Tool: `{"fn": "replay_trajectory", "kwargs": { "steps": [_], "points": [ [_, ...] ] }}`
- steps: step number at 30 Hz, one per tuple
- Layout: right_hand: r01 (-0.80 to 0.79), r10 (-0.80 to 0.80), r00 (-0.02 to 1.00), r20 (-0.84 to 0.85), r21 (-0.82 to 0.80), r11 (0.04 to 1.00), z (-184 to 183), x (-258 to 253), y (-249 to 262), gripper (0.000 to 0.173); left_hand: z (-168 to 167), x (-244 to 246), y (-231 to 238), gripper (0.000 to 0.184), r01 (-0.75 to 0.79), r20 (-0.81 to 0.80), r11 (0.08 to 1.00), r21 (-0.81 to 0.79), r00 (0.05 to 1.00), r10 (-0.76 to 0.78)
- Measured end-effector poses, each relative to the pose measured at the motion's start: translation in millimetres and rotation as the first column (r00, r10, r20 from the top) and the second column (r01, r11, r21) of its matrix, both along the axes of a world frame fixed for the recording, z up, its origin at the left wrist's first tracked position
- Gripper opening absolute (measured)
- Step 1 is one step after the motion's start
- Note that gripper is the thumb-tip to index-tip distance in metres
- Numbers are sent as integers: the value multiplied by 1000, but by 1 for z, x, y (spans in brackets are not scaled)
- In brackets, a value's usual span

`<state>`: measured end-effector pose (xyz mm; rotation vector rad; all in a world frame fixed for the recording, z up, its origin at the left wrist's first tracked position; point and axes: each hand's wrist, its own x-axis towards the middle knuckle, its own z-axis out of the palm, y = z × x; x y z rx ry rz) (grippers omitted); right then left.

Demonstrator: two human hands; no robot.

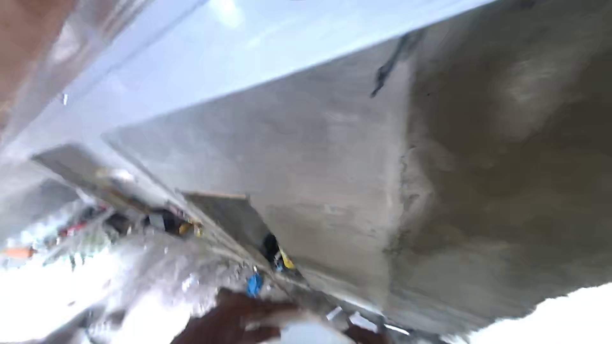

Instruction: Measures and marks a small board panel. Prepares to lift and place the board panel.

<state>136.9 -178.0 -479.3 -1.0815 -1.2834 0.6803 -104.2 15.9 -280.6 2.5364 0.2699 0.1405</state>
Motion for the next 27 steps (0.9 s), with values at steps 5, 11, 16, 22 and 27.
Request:
{"fn": "replay_trajectory", "kwargs": {
  "steps": [5,11,16,22,27],
  "points": [
    [256,-275,959,-72,-197,946,-11,-16,25,13,-34,-36,5,61,-592,364,791,159,779,510],
    [242,-352,892,-284,-359,901,-43,-39,114,8,-165,-97,-1,57,-865,-3,167,-473,191,982],
    [87,-441,765,-470,-603,793,-68,-113,174,21,-254,-112,12,50,-820,-290,-17,-572,182,940],
    [-123,-296,799,-523,-625,771,-103,-208,246,18,-285,-187,87,40,-892,-291,-123,-435,10,957],
    [-393,297,919,-258,-571,720,-131,-214,285,33,-285,-292,109,40,-941,-148,-186,-283,-149,978]
  ]
}}
